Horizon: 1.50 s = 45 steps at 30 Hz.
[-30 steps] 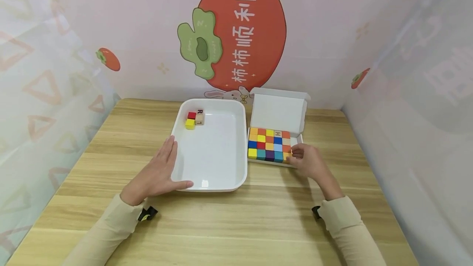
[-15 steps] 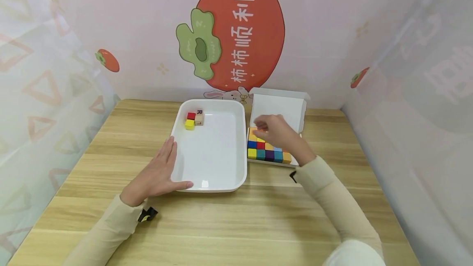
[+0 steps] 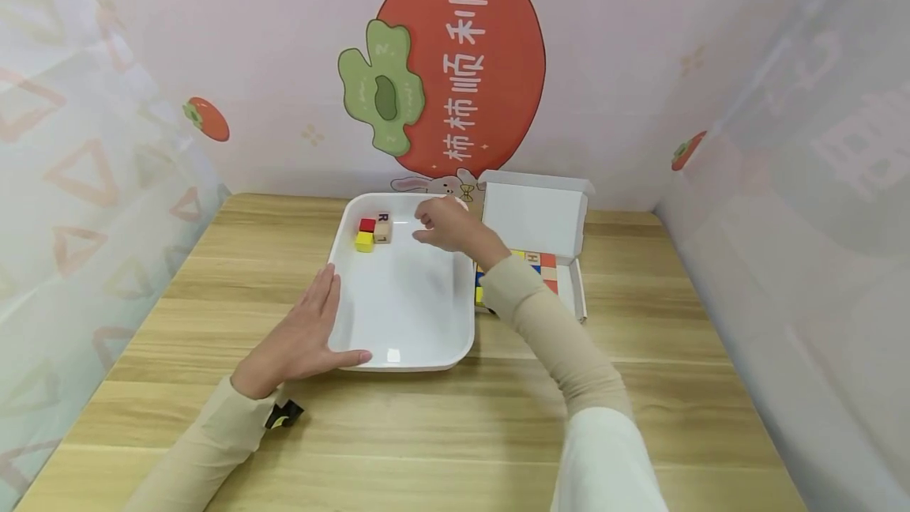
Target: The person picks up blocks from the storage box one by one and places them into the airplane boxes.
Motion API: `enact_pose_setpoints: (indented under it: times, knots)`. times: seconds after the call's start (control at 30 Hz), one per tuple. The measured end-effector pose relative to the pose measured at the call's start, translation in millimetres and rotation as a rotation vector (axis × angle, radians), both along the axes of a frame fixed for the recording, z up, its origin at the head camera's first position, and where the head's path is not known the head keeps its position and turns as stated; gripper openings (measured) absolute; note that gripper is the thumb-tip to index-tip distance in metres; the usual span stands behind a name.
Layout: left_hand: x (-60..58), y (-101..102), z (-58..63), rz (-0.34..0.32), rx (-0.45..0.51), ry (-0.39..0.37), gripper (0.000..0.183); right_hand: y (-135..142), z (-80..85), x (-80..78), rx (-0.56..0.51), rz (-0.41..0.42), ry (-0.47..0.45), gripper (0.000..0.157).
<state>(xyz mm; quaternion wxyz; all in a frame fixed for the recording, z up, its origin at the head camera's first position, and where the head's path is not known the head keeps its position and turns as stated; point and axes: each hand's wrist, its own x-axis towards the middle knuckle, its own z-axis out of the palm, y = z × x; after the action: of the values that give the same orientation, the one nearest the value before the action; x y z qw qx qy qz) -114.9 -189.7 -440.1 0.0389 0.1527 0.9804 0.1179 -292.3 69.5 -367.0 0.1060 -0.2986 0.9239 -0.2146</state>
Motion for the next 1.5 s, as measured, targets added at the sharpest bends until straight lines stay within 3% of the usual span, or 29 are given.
enact_pose_setpoints:
  times: [0.17, 0.47, 0.7, 0.9, 1.27, 1.5]
  knots:
    - [-0.8, 0, -0.2, -0.004, 0.0, 0.008, 0.139, -26, -12.2, -18.4, 0.006, 0.037, -0.038, 0.041]
    - [-2.6, 0, -2.9, -0.012, 0.002, 0.019, 0.139, -58, -32.0, -41.2, -0.028, 0.011, -0.056, 0.038]
    - [-3.4, 0, -6.9, -0.017, 0.017, 0.021, 0.139, -74, -65.2, -48.3, -0.052, -0.1, -0.064, 0.032]
    - [-1.9, 1, -6.0, -0.013, 0.003, 0.018, 0.139, -81, -79.6, -47.5, -0.077, -0.159, -0.088, 0.031]
    - [-2.5, 2, -3.8, 0.0, 0.001, 0.005, 0.138, -83, -75.0, -44.6, -0.093, -0.161, -0.097, 0.028]
    - [-2.1, 2, -3.6, 0.003, 0.002, 0.001, 0.139, -69, -34.8, -44.7, -0.016, -0.061, -0.027, 0.019]
